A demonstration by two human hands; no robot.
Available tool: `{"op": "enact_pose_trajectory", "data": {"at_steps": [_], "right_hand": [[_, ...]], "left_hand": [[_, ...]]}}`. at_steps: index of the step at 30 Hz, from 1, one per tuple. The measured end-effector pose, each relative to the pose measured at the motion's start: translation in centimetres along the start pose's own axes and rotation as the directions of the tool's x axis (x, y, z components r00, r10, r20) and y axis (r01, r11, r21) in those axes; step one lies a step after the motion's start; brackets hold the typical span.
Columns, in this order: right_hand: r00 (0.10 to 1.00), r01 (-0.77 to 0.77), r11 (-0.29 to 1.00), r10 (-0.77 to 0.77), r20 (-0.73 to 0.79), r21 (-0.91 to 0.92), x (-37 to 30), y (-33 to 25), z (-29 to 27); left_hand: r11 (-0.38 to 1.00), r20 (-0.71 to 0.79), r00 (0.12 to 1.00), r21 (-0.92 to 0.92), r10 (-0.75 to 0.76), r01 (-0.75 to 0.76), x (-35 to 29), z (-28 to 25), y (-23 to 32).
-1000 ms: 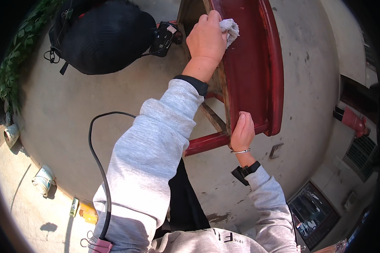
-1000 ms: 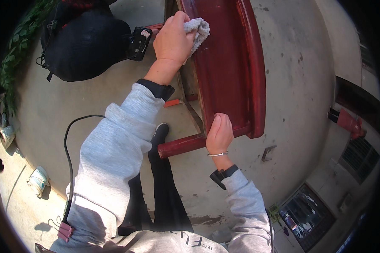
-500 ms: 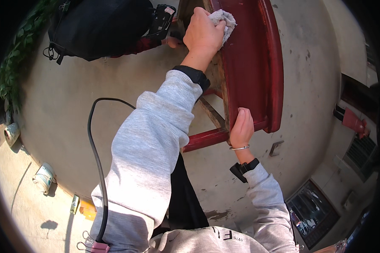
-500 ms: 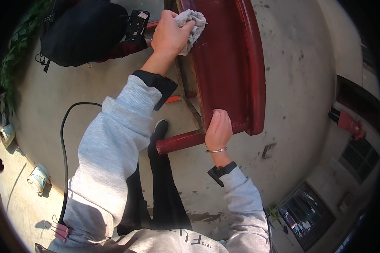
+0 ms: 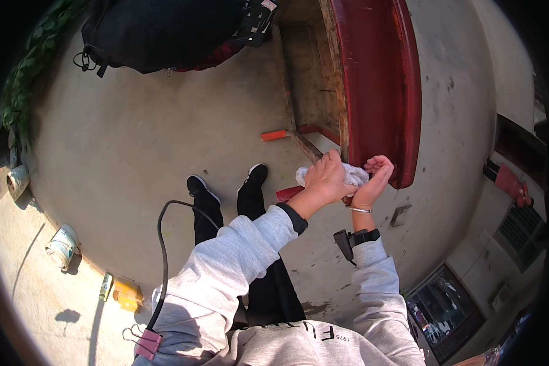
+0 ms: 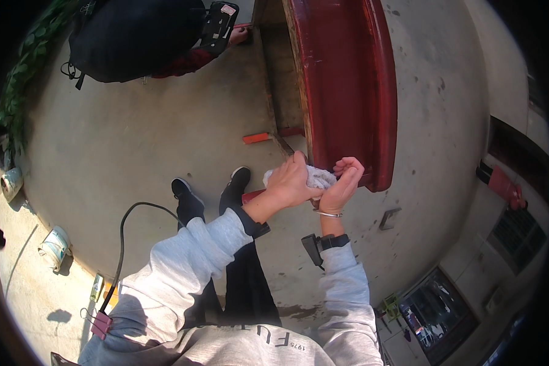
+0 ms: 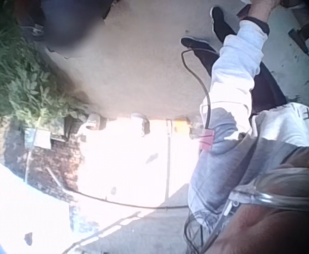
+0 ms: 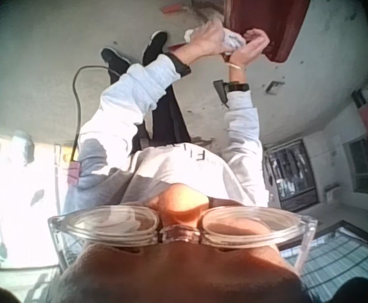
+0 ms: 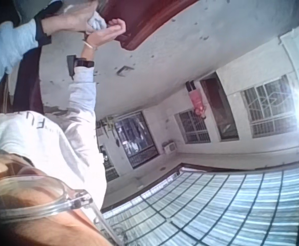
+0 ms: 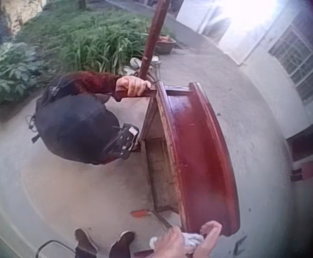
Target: The person wipes a red wooden stool with a white cloth, cleaning the top, sides, and underside while another person assists by holding and flipping the stool. The stool is then moved indoors and placed upright.
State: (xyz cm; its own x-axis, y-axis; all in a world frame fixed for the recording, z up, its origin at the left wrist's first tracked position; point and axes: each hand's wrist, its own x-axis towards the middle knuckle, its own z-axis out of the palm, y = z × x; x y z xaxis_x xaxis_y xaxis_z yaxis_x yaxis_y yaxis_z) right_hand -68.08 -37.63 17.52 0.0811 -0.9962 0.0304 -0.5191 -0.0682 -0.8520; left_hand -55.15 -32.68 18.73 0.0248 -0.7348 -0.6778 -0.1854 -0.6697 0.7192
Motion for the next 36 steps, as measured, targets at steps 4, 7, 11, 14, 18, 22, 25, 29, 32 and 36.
{"op": "enact_pose_trajectory", "data": {"at_steps": [4, 7, 11, 14, 18, 22, 25, 29, 32, 36], "right_hand": [[0.999, -0.002, 0.999, 0.005, 0.053, -0.051, 0.2, 0.3, -0.3], [0.997, 0.047, 0.986, -0.038, 0.060, -0.157, 0.4, 0.2, -0.2], [0.996, 0.062, 0.980, -0.050, 0.068, -0.187, 0.7, 0.1, -0.1], [0.992, 0.100, 0.970, -0.081, 0.092, -0.221, 0.8, 0.3, -0.2], [0.992, 0.114, 0.957, -0.093, 0.090, -0.268, 1.0, 0.9, -0.3], [0.984, 0.170, 0.924, -0.144, 0.101, -0.343, 0.9, 1.4, -0.4], [0.982, 0.182, 0.903, -0.151, 0.109, -0.390, 0.8, 1.4, -0.3], [0.986, 0.159, 0.895, -0.127, 0.104, -0.417, 0.7, 0.8, 0.0], [0.984, 0.175, 0.878, -0.142, 0.107, -0.445, 0.5, 0.4, 0.2], [0.973, 0.228, 0.856, -0.188, 0.132, -0.464, 0.5, 0.9, 0.0]], "left_hand": [[0.969, -0.056, 0.983, 0.191, 0.173, -0.159, -0.2, 1.2, -1.0], [0.920, 0.007, 0.980, 0.341, 0.201, -0.191, -1.1, 0.8, -1.8], [0.870, 0.024, 0.977, 0.451, 0.210, -0.198, -4.3, -0.7, -4.0], [0.820, -0.061, 0.968, 0.546, 0.245, -0.173, -7.2, -2.8, -7.2], [0.849, -0.120, 0.978, 0.521, 0.173, -0.086, -10.8, -6.4, -13.3], [0.955, -0.153, 0.978, 0.238, -0.140, 0.175, -14.8, -9.4, -19.8], [0.950, -0.149, 0.961, 0.177, -0.232, 0.257, -17.3, -10.4, -23.1], [0.920, -0.118, 0.928, 0.133, -0.354, 0.368, -18.9, -10.7, -24.6], [0.933, -0.162, 0.931, 0.095, -0.329, 0.346, -19.5, -10.4, -24.2], [0.946, -0.211, 0.923, -0.021, -0.321, 0.324, -20.5, -9.7, -23.8]]}}
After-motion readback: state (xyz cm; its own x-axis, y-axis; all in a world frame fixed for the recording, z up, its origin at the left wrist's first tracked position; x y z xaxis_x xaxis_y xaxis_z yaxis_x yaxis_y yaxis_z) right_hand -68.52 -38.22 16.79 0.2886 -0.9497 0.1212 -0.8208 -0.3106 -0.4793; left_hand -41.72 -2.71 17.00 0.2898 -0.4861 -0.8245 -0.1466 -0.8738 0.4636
